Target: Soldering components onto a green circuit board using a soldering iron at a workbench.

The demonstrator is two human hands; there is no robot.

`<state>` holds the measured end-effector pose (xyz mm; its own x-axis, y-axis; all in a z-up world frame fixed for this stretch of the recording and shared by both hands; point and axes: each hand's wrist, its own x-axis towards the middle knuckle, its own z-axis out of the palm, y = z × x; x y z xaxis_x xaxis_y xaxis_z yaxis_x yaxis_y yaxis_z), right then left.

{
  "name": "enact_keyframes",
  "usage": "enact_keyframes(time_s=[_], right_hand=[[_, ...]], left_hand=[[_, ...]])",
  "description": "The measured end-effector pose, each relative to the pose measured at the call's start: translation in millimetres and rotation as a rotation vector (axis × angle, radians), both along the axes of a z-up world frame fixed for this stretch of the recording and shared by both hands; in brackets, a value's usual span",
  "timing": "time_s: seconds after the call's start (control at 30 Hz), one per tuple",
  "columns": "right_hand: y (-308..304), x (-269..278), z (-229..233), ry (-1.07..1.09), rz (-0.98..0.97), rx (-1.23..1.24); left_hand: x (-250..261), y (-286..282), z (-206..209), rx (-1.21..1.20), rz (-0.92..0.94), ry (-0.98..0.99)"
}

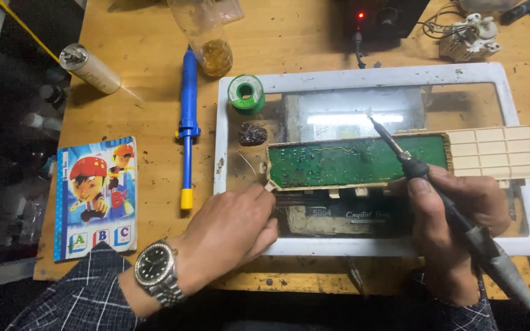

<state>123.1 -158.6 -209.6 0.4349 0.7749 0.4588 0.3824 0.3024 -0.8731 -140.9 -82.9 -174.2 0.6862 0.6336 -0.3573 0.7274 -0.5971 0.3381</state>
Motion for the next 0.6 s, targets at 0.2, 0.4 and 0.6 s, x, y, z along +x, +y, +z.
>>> enact_keyframes(time_s=[0.2, 0.4, 0.6], right_hand=[[-8, -21, 49, 0.129, 0.012, -0.197], [-12, -20, 37, 0.000, -0.120, -0.210], [-9, -16, 27, 0.023, -0.099, -0.197]], left_hand=[[-10, -17, -19, 0.234, -0.078, -0.033], [-17, -14, 8, 0.446, -0.105, -0.251], [-15, -8, 6, -0.079, 0.141, -0.122]])
